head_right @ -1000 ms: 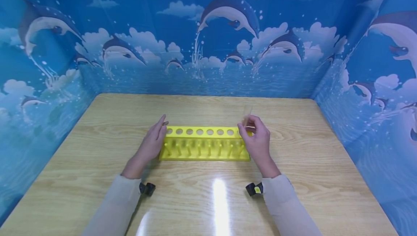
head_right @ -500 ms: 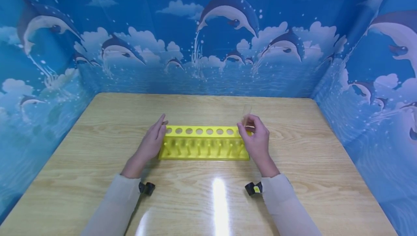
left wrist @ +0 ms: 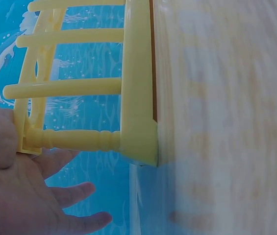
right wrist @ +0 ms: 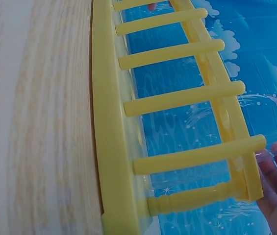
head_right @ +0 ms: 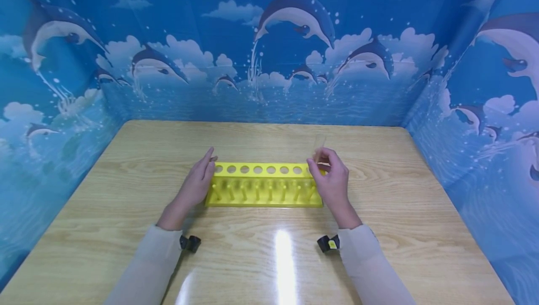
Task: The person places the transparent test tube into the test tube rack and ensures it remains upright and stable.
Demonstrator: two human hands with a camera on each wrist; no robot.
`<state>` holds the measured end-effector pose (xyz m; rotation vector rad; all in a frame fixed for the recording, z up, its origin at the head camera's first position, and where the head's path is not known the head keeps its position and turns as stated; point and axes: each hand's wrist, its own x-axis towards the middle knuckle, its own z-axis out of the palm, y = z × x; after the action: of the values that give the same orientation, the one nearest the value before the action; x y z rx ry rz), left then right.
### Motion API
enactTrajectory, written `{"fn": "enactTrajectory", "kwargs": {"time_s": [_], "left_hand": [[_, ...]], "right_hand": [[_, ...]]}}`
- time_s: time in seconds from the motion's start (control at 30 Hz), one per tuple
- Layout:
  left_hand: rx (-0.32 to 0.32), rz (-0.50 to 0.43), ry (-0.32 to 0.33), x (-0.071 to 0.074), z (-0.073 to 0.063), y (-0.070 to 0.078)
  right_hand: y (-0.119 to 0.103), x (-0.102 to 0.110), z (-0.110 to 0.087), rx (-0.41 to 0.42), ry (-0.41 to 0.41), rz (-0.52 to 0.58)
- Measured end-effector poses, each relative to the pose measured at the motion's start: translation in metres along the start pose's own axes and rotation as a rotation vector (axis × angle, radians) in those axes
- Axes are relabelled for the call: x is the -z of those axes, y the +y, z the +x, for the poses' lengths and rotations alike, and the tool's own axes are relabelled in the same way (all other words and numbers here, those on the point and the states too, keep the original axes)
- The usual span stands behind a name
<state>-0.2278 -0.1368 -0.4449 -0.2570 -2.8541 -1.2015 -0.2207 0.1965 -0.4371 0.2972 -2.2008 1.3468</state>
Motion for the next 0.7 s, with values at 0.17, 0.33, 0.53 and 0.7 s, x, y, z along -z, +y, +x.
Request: {"fn": "enactTrajectory", "kwargs": {"time_s": [0.17, 0.33, 0.53, 0.7], "left_hand": [[0.014, 0.0, -0.009, -0.001, 0.0, -0.001], [0.02, -0.004, -0.01, -0.001, -0.001, 0.0], [0.021, -0.004, -0.007, -0.002, 0.0, -0.001], [0.022, -0.01, -0.011, -0.001, 0.0, -0.001]], "right_hand": [[0.001, 0.001, 0.0, -0.004, -0.009, 0.003], [-0.001, 0.001, 0.001, -0.004, -0.015, 0.012], [-0.011, 0.002, 0.001, -0.04, -0.027, 0.002], [-0.036, 0.005, 0.001, -0.033, -0.042, -0.003]]}}
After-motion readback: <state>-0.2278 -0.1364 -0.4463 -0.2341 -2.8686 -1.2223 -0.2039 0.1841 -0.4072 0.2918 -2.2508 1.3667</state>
